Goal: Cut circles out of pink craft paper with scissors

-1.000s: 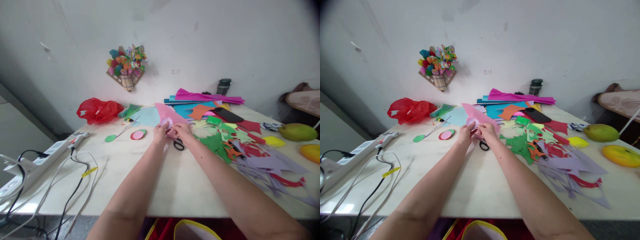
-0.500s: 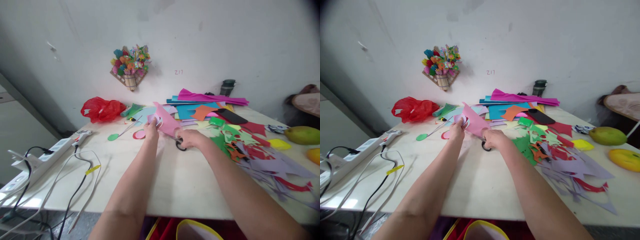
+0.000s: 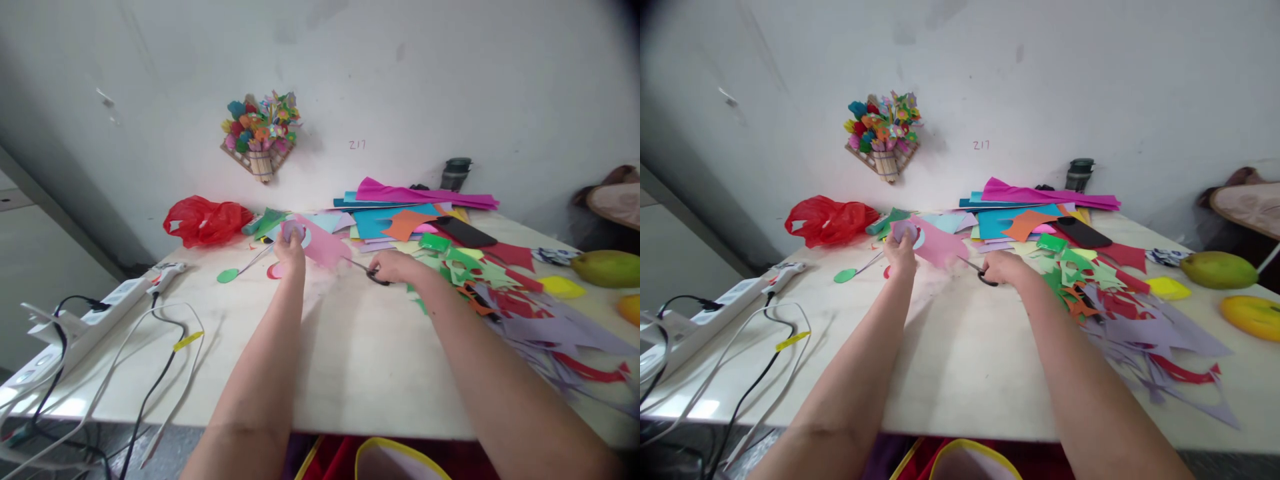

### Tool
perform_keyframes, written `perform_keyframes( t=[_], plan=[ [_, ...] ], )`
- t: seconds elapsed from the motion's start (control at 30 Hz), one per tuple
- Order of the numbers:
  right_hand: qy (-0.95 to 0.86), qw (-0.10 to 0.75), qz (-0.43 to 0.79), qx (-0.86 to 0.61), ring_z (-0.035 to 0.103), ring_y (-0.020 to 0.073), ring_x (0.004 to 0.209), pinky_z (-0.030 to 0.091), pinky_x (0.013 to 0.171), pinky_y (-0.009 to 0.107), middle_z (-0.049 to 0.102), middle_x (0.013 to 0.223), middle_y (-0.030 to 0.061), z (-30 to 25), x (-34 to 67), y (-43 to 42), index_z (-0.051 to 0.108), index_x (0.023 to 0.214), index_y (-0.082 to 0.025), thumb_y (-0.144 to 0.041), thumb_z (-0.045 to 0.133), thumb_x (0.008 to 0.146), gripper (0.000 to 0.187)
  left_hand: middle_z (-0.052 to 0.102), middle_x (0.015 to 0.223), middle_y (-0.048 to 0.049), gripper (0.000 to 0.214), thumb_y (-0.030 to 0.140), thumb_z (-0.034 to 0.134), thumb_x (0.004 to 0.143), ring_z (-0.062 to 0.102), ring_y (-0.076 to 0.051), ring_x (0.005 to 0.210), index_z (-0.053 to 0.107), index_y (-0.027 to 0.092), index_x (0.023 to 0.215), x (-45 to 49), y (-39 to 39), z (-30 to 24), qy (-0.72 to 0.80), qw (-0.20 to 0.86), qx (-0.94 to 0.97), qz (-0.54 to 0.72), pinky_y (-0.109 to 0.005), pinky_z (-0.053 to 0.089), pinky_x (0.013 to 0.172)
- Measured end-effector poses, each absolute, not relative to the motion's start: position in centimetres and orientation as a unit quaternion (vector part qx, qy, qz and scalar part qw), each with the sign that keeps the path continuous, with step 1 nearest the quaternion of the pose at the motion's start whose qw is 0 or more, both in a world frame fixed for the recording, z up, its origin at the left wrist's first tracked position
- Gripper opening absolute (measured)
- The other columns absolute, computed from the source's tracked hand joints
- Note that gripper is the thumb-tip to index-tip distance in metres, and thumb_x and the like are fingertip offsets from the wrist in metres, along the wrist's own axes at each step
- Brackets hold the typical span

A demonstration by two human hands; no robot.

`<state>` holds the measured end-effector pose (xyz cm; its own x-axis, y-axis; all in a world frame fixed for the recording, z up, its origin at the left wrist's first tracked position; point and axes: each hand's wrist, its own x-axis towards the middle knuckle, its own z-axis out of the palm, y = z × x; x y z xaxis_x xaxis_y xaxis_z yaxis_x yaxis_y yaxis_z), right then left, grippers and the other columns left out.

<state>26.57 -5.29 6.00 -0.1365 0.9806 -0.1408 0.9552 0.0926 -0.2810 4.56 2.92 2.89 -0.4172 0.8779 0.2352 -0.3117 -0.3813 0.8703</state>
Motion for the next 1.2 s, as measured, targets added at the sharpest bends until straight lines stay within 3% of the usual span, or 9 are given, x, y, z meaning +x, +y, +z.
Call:
perform_keyframes(
  t=[0.1,0.2,0.3,0.47,0.63,0.93,1.07,1.2],
  plan=[
    [-0.718,0.074,0.208,-0.66,0.06,0.0189,0.055,0.039,0.051,0.028,0.066,0.058,0.0053,6.3,28.6,-5.2,0.072,0.063,-0.018,-0.017,0.067,0.061,0.006,0.061,0.07,0.0016,0.012,0.02,0.07,0.069,0.064,-0.018,0.096,0.058,0.019,0.07,5.0,2.8,2.7,0.418,0.336,0.356,0.765,-0.024,0.05,0.084],
    [-0.679,0.079,0.333,-0.65,0.059,0.0161,0.049,0.04,0.048,0.026,0.066,0.058,0.0062,6.7,30.3,-5.4,0.07,0.066,-0.015,-0.016,0.068,0.064,0.003,0.063,0.073,0.0006,0.009,0.016,0.068,0.072,0.067,-0.018,0.088,0.06,0.017,0.076,6.2,2.3,2.5,0.366,0.427,0.342,0.753,-0.031,0.053,0.084],
    [-0.678,0.085,0.376,-0.625,0.056,0.0126,0.045,0.035,0.043,0.022,0.062,0.053,0.003,7.1,31.6,-5.8,0.068,0.075,-0.015,-0.024,0.071,0.067,0.013,0.064,0.072,-0.003,0.007,0.012,0.067,0.073,0.069,-0.018,0.074,0.061,0.012,0.077,7.0,1.7,2.3,0.344,0.465,0.308,0.755,-0.037,0.055,0.084],
    [-0.674,0.21,0.444,-0.552,0.047,0.0074,0.041,0.03,0.039,0.02,0.058,0.054,-0.0025,7.4,32.0,-6.5,0.065,0.088,-0.018,-0.039,0.073,0.067,0.031,0.065,0.069,-0.0051,0.008,0.01,0.069,0.072,0.069,-0.018,0.069,0.061,0.01,0.075,7.0,1.1,2.2,0.333,0.491,0.284,0.753,-0.039,0.057,0.081],
    [-0.687,0.252,0.518,-0.443,0.048,0.0087,0.043,0.039,0.042,0.022,0.055,0.053,-0.0007,7.5,29.9,-6.6,0.055,0.067,-0.017,-0.044,0.064,0.074,0.029,0.066,0.072,-0.0074,0.011,0.011,0.07,0.071,0.07,-0.02,0.072,0.062,0.009,0.078,7.1,1.0,2.3,0.312,0.521,0.28,0.743,-0.037,0.058,0.079],
    [-0.697,0.278,0.406,-0.521,0.05,0.0073,0.041,0.028,0.036,0.017,0.06,0.057,-0.0006,5.0,25.9,-4.9,0.059,0.081,-0.016,-0.045,0.069,0.073,0.032,0.068,0.079,-0.0086,0.01,0.014,0.067,0.075,0.07,-0.021,0.078,0.063,0.009,0.082,8.1,0.7,1.8,0.308,0.537,0.317,0.719,-0.041,0.057,0.08],
    [-0.696,0.319,0.401,-0.503,0.051,0.0073,0.042,0.029,0.037,0.017,0.062,0.061,-0.0009,4.4,25.9,-4.6,0.06,0.089,-0.017,-0.043,0.07,0.073,0.032,0.068,0.079,-0.0089,0.013,0.016,0.071,0.072,0.069,-0.024,0.087,0.063,0.009,0.081,8.5,0.4,2.0,0.315,0.542,0.326,0.707,-0.044,0.056,0.084],
    [-0.702,0.345,0.39,-0.485,0.053,0.0094,0.048,0.038,0.042,0.019,0.061,0.059,-0.002,4.1,26.0,-4.3,0.061,0.085,-0.018,-0.037,0.072,0.07,0.027,0.067,0.078,-0.0085,0.014,0.016,0.072,0.07,0.069,-0.024,0.087,0.064,0.009,0.079,8.7,0.0,2.3,0.317,0.55,0.34,0.693,-0.046,0.055,0.085]
  ],
)
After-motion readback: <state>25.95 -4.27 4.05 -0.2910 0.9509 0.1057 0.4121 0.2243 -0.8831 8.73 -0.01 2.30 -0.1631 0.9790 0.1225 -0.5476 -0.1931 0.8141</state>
